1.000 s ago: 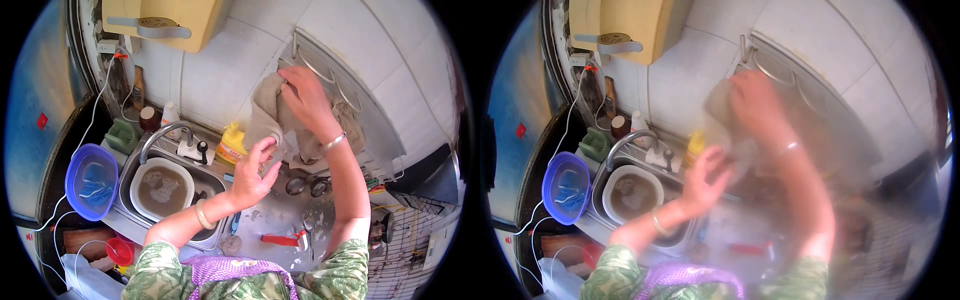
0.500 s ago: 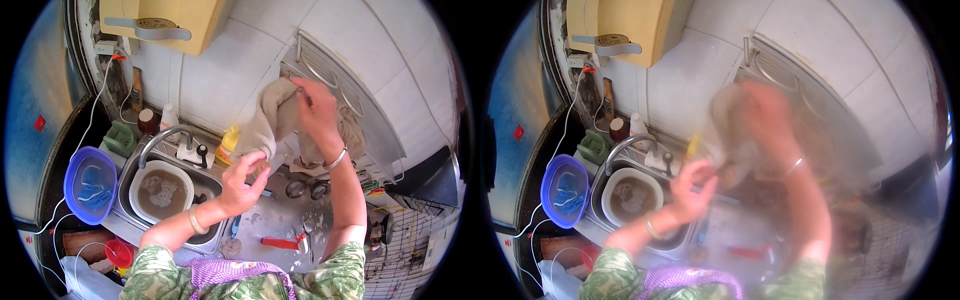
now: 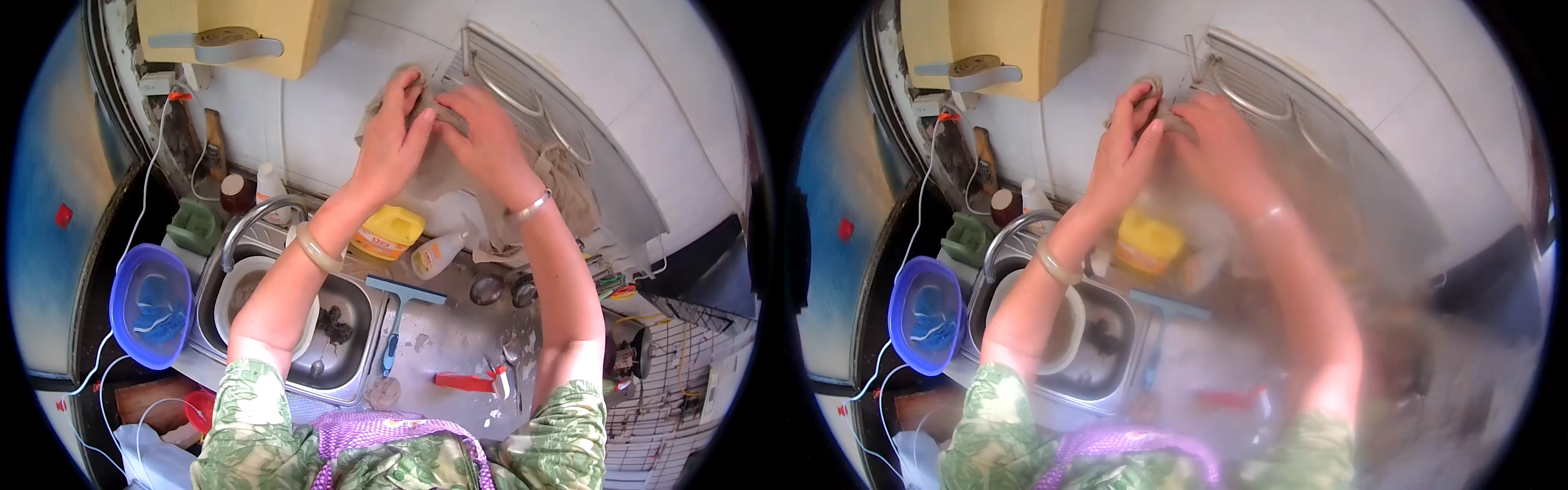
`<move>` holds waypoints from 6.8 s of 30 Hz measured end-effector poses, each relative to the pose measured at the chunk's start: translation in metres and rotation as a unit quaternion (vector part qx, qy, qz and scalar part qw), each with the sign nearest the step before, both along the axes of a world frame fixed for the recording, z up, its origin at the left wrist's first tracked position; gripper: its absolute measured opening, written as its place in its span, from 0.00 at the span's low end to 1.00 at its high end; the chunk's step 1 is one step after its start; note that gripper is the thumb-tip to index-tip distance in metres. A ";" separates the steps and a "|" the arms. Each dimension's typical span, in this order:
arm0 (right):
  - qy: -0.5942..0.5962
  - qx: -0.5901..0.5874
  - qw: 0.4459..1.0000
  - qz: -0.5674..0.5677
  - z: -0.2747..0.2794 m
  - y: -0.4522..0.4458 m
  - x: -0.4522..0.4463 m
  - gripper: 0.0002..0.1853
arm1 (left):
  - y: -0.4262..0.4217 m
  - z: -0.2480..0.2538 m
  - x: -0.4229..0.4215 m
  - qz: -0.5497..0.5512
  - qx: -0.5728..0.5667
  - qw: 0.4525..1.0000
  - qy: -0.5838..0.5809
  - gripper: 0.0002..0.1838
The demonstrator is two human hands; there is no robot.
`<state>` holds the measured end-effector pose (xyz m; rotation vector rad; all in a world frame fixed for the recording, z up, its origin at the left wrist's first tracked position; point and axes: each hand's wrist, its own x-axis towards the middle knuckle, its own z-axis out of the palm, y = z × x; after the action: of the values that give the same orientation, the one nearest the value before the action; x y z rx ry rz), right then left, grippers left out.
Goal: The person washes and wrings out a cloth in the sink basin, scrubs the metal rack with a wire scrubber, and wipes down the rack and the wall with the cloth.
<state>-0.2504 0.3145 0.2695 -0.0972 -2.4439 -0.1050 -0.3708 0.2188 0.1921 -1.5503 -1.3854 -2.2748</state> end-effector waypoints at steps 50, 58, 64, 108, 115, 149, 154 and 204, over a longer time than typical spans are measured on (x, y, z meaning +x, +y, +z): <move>-0.133 -0.166 0.951 -0.224 0.044 0.098 0.203 0.25 | 0.046 0.015 0.087 0.272 0.041 0.920 0.279 0.14; -0.211 -0.061 0.919 -0.327 0.039 0.093 0.160 0.27 | 0.046 0.016 0.090 0.269 0.028 0.917 0.294 0.13; -0.256 -0.093 0.894 -0.356 0.050 0.103 0.165 0.25 | 0.039 0.025 0.081 0.236 0.008 0.920 0.314 0.12; 0.151 0.194 0.926 -0.287 -0.011 0.042 0.274 0.21 | 0.038 0.023 0.080 0.266 0.061 0.909 0.314 0.12; 0.163 0.224 0.941 -0.192 -0.018 0.027 0.199 0.21 | 0.010 0.020 0.075 0.234 0.080 0.948 0.200 0.13; -0.049 -0.093 0.984 -0.145 -0.165 0.001 0.318 0.23 | -0.195 -0.244 0.146 0.122 -0.364 0.916 -0.113 0.06; -0.145 -0.286 0.911 -0.261 -0.225 -0.004 0.364 0.16 | -0.201 -0.323 0.146 0.102 -0.574 0.805 0.114 0.17; 0.018 0.024 0.995 -0.100 -0.012 0.027 0.089 0.17 | 0.013 0.075 -0.035 -0.023 -0.315 0.949 -0.018 0.28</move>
<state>-0.1615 0.3415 0.2572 -0.3189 -2.3886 -0.2475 -0.4055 0.2317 0.2671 -1.6891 -2.2645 -1.9865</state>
